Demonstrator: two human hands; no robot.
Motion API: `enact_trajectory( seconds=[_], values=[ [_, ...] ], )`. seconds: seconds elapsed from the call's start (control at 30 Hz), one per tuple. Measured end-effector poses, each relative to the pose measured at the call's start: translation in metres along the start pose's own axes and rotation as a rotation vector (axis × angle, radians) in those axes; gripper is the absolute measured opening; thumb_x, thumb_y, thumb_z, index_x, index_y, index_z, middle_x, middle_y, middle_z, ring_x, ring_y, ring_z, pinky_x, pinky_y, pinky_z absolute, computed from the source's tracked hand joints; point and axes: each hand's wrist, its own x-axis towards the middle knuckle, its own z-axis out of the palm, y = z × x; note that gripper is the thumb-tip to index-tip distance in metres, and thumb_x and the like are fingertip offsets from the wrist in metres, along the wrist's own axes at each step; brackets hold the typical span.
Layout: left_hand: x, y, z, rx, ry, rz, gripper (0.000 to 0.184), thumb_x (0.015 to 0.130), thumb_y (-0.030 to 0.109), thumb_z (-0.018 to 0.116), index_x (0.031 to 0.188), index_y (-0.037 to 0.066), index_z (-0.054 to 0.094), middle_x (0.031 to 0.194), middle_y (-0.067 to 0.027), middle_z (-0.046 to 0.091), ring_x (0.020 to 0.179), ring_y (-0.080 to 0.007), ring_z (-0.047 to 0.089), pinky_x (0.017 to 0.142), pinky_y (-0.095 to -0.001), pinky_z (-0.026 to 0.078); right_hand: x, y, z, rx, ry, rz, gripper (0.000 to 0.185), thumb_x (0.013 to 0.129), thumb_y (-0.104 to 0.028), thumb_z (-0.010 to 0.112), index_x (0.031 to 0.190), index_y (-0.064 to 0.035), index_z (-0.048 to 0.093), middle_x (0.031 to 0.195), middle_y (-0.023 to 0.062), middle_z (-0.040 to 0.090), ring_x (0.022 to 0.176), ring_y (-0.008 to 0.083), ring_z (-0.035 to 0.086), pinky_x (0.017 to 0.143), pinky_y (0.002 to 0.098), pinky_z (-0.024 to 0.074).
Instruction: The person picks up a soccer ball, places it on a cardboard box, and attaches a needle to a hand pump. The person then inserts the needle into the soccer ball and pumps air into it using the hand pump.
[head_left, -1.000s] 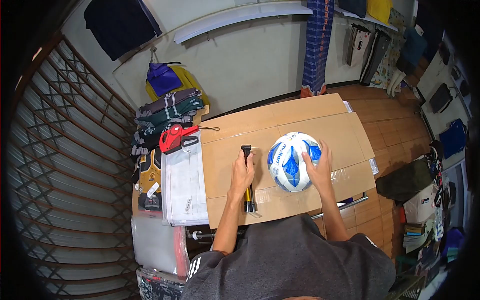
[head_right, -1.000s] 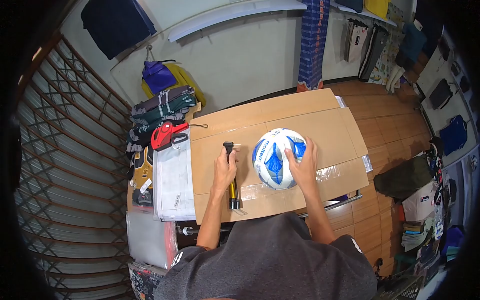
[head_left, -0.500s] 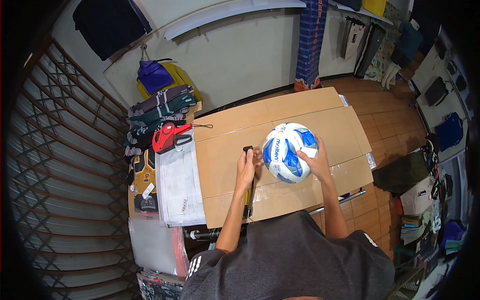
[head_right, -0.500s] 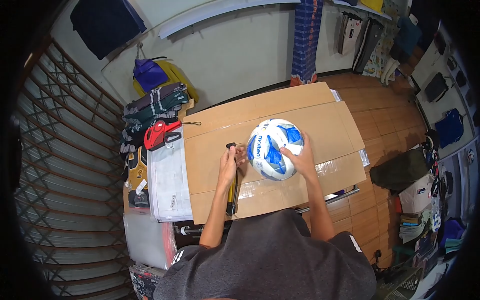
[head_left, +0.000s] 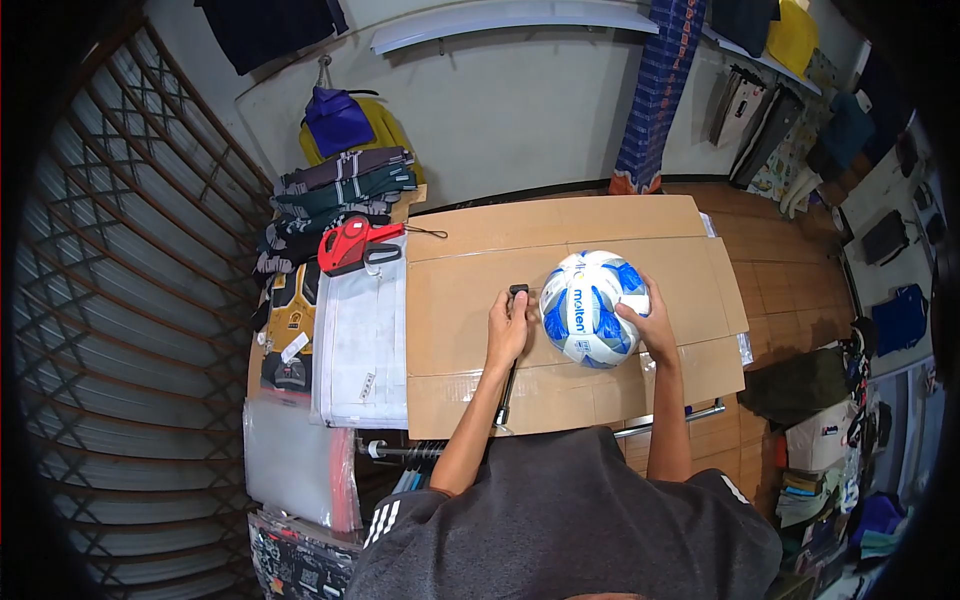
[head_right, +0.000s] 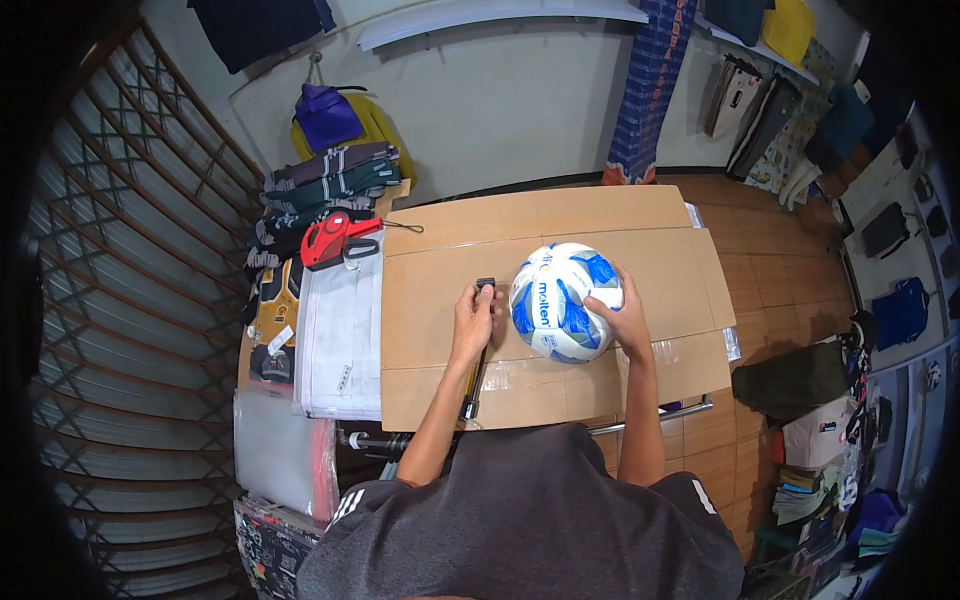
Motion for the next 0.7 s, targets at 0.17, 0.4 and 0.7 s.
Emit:
enact_trajectory(
  seconds=[0.17,0.4,0.7],
  values=[
    [-0.0004,-0.0037,0.0053,0.013,-0.038,0.003,0.030,0.117,0.029,0.055,0.118,0.000,0.065,0.102,-0.0083,0.075,0.082,-0.0124,0.070,0.060,-0.0287,0.057,-0.0015,-0.0030,-0.0017,-0.023,-0.002,0.015,0.103,0.082,-0.027,0.096,0.162,0.0012,0.040,0.151,0.0216,0.058,0.139,0.0317,0.058,0.118,0.0428,0.0466],
    [-0.0030,-0.0010,0.0012,0.027,-0.061,-0.040,0.032,0.117,0.032,0.055,0.121,0.002,0.064,0.112,-0.0087,0.075,0.092,-0.0140,0.073,0.065,-0.0285,0.058,0.0000,0.0008,-0.0027,0.001,-0.006,0.010,0.102,0.082,-0.027,0.096,0.162,0.0010,0.040,0.150,0.0214,0.058,0.138,0.0314,0.058,0.118,0.0425,0.0466],
    [-0.0060,0.0033,0.0039,0.067,-0.012,0.031,0.032,0.115,0.028,0.058,0.113,-0.002,0.068,0.095,-0.0079,0.074,0.077,-0.0137,0.070,0.058,-0.0303,0.059,0.0000,0.0000,-0.0019,0.008,-0.008,0.009,0.101,0.082,-0.026,0.096,0.163,0.0009,0.040,0.150,0.0212,0.058,0.138,0.0308,0.058,0.118,0.0417,0.0472]
  ],
)
